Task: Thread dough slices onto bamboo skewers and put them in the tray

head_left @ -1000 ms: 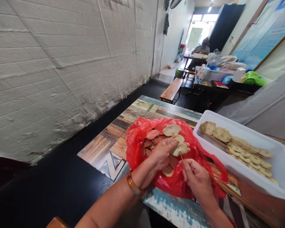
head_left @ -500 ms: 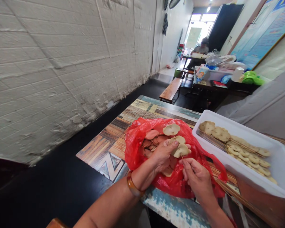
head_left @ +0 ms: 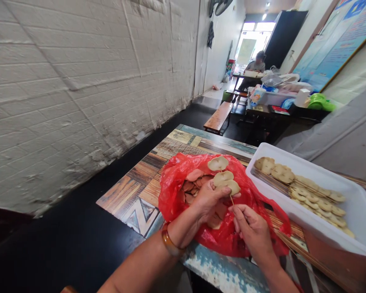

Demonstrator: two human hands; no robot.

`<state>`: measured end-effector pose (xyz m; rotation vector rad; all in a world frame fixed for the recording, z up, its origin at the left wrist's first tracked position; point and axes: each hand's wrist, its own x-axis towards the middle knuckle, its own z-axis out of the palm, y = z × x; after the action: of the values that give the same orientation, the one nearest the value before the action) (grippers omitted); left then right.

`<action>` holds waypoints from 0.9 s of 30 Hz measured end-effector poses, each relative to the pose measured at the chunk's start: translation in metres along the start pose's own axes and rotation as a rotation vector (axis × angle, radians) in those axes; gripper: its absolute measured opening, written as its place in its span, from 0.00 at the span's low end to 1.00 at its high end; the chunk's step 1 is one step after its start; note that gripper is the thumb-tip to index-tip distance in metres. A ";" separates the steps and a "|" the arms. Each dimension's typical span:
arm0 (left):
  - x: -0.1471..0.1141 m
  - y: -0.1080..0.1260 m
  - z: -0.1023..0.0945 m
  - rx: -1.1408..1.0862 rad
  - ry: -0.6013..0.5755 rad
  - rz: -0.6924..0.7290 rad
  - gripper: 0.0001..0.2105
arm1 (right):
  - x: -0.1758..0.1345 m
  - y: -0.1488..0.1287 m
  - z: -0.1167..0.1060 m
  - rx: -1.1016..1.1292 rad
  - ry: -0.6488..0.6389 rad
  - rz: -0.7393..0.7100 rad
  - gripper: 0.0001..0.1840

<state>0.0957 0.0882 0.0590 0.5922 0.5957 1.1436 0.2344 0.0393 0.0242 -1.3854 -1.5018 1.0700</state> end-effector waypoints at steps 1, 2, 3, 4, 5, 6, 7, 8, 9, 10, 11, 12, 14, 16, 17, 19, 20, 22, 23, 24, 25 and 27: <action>0.000 0.001 0.001 -0.002 0.007 0.002 0.18 | 0.000 0.000 0.000 -0.020 0.009 -0.006 0.18; -0.001 0.003 0.002 0.001 0.006 0.003 0.19 | -0.001 0.000 0.000 -0.039 0.022 -0.010 0.18; -0.001 0.005 0.002 0.006 0.002 0.006 0.19 | -0.001 0.000 0.000 -0.054 0.035 -0.015 0.18; -0.001 0.007 0.002 0.010 0.002 0.014 0.19 | -0.001 0.000 -0.001 -0.067 0.045 -0.018 0.19; -0.001 0.009 0.002 0.006 0.009 0.028 0.18 | -0.001 -0.001 -0.001 -0.076 0.049 -0.021 0.19; 0.000 0.011 0.001 -0.009 0.027 0.051 0.17 | -0.002 -0.001 -0.001 -0.083 0.051 -0.021 0.19; 0.001 0.013 -0.001 -0.034 0.058 0.076 0.15 | -0.002 -0.002 -0.001 -0.088 0.051 -0.020 0.19; 0.002 0.015 -0.003 -0.064 0.096 0.100 0.13 | -0.002 -0.002 -0.001 -0.092 0.049 -0.018 0.20; 0.003 0.017 -0.005 -0.094 0.131 0.116 0.12 | -0.003 -0.002 -0.001 -0.095 0.045 -0.017 0.20; 0.004 0.019 -0.008 -0.119 0.156 0.119 0.11 | -0.003 -0.002 -0.001 -0.100 0.037 -0.017 0.20; 0.005 0.021 -0.010 -0.138 0.171 0.114 0.11 | -0.004 -0.002 -0.001 -0.108 0.028 -0.019 0.20; 0.006 0.023 -0.012 -0.149 0.176 0.103 0.12 | -0.005 -0.002 -0.001 -0.119 0.017 -0.021 0.20; 0.006 0.027 -0.015 -0.164 0.176 0.088 0.13 | -0.007 -0.002 0.000 -0.148 -0.001 -0.028 0.20; 0.005 0.030 -0.015 -0.177 0.173 0.101 0.13 | -0.009 -0.001 0.000 -0.177 -0.017 -0.037 0.19; 0.004 0.031 -0.015 -0.179 0.166 0.106 0.13 | -0.010 -0.002 0.000 -0.190 -0.026 -0.044 0.19; 0.004 0.032 -0.013 -0.167 0.153 0.096 0.13 | -0.010 -0.003 0.001 -0.218 -0.039 -0.062 0.20; 0.004 0.032 -0.013 -0.156 0.151 0.087 0.13 | -0.010 -0.004 0.001 -0.232 -0.042 -0.072 0.20; 0.004 0.030 -0.012 -0.133 0.163 0.081 0.13 | -0.010 -0.005 0.002 -0.258 -0.039 -0.087 0.20; 0.005 0.028 -0.013 -0.127 0.175 0.088 0.12 | -0.010 -0.006 0.002 -0.267 -0.033 -0.090 0.21; 0.005 0.027 -0.013 -0.124 0.187 0.101 0.12 | -0.010 -0.007 0.003 -0.273 -0.028 -0.092 0.21; 0.006 0.025 -0.014 -0.122 0.199 0.115 0.12 | -0.010 -0.007 0.003 -0.275 -0.022 -0.092 0.21; 0.007 0.022 -0.015 -0.112 0.215 0.138 0.12 | -0.010 -0.007 0.003 -0.268 -0.019 -0.092 0.21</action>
<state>0.0729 0.1030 0.0635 0.4216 0.6768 1.3723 0.2295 0.0289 0.0300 -1.4736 -1.7549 0.8500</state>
